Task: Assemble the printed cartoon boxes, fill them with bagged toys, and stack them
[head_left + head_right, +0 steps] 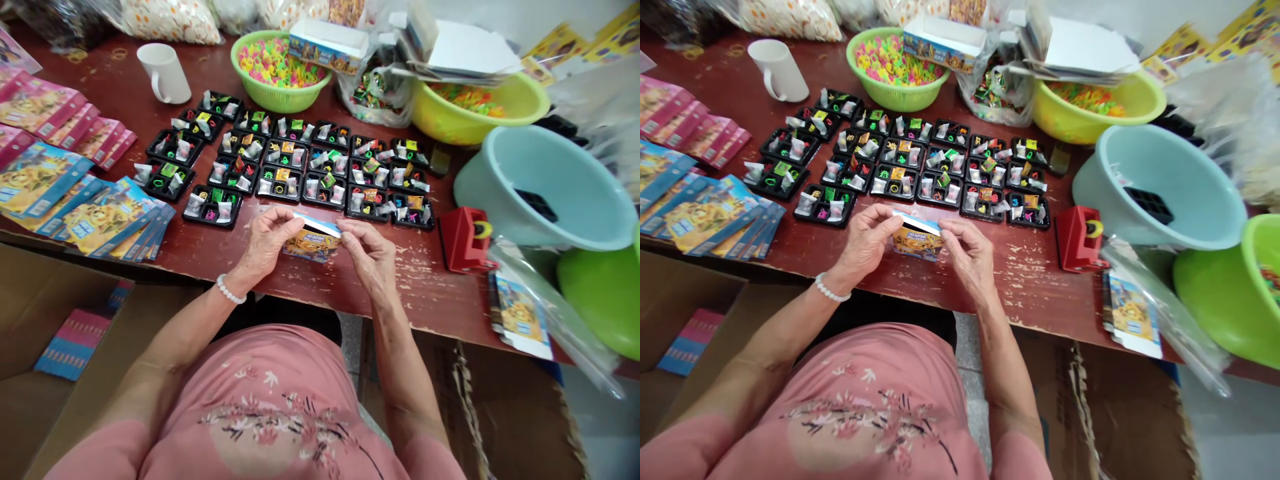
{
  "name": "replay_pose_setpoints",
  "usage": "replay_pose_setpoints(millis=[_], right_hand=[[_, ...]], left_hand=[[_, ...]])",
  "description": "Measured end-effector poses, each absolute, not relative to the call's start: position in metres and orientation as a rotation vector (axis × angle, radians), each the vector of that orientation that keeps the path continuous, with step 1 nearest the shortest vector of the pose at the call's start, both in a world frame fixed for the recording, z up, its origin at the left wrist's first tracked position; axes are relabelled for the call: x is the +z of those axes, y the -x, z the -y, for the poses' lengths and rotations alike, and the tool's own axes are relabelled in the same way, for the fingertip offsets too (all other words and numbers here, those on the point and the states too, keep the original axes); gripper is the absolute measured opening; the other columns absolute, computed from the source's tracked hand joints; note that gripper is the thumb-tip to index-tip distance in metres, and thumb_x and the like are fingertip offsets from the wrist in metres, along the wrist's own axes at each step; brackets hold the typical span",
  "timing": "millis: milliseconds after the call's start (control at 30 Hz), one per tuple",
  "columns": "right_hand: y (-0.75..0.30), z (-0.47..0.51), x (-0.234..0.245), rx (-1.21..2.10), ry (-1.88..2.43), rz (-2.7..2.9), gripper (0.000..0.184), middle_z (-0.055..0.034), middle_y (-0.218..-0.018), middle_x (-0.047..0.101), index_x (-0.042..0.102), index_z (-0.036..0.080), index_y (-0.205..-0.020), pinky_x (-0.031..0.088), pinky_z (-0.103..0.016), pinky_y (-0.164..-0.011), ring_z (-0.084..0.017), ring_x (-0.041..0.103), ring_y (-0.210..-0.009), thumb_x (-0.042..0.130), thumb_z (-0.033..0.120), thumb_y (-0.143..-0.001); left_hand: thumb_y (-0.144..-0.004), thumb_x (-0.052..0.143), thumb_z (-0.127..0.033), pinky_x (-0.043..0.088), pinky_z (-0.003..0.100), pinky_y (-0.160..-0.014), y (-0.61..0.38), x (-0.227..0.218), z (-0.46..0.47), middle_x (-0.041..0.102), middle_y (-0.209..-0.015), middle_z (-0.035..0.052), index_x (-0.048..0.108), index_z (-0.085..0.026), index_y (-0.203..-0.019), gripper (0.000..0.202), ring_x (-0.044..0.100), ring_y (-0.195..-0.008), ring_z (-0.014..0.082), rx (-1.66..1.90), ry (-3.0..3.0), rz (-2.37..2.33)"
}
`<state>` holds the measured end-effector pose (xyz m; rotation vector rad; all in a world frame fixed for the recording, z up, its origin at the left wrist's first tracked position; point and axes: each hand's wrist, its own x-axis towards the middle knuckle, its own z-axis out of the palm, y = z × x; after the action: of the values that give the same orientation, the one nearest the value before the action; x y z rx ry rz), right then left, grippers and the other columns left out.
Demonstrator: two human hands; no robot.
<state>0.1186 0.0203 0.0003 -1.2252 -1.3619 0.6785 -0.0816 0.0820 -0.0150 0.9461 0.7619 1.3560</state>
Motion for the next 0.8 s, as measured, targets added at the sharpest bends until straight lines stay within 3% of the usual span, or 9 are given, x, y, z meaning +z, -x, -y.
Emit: replay_pose_setpoints(millis=[167,300,567,667,800], right_hand=[[-0.125,-0.024,0.009,0.756,1.319,1.376,0.033,-0.0057,-0.104,0.081,0.085,0.025,-0.105,0.063,-0.035,-0.081,-0.019,0.075,-0.090,0.080,0.053,-0.091],[-0.125,-0.029,0.008,0.756,1.349,1.374,0.028,-0.0049,-0.093,0.080,0.086,0.023,-0.096,0.058,-0.031,-0.074,-0.018,0.072,-0.082,0.082,0.049,-0.088],[-0.127,-0.032,-0.002,0.977,1.276,1.157,0.034,-0.0022,-0.088,0.081,0.086,0.025,-0.091,0.060,-0.033,-0.076,-0.016,0.070,-0.076,0.088,0.057,-0.079],[-0.126,-0.029,0.002,0.909,1.268,1.238,0.028,-0.0033,-0.093,0.081,0.086,0.025,-0.092,0.061,-0.034,-0.080,-0.018,0.073,-0.081,0.086,0.053,-0.084],[-0.124,-0.019,0.008,0.585,1.254,1.474,0.016,-0.0055,-0.105,0.082,0.085,0.026,-0.100,0.061,-0.036,-0.087,-0.020,0.076,-0.097,0.078,0.039,-0.096]], left_hand=[[-0.064,0.100,-0.039,0.051,0.022,-0.065,0.075,-0.014,-0.083,0.070,-0.073,-0.0021,0.073,-0.020,-0.073,0.035,0.061,-0.067,0.0096,1.386,-0.870,-0.755],[-0.060,0.100,-0.037,0.050,0.020,-0.063,0.070,-0.017,-0.081,0.068,-0.069,-0.0026,0.071,-0.019,-0.071,0.036,0.059,-0.064,0.0082,1.406,-0.803,-0.755],[-0.062,0.096,-0.035,0.052,0.024,-0.063,0.060,-0.021,-0.076,0.069,-0.069,-0.0018,0.071,-0.020,-0.071,0.030,0.061,-0.063,0.0107,1.538,-0.802,-0.760],[-0.065,0.090,-0.030,0.051,0.024,-0.063,0.057,-0.022,-0.076,0.068,-0.068,-0.0025,0.069,-0.021,-0.069,0.023,0.061,-0.063,0.0114,1.614,-0.837,-0.758],[-0.066,0.084,-0.026,0.052,0.026,-0.066,0.055,-0.023,-0.075,0.072,-0.072,-0.0020,0.066,-0.021,-0.068,0.019,0.064,-0.067,0.0134,1.647,-0.890,-0.734]])
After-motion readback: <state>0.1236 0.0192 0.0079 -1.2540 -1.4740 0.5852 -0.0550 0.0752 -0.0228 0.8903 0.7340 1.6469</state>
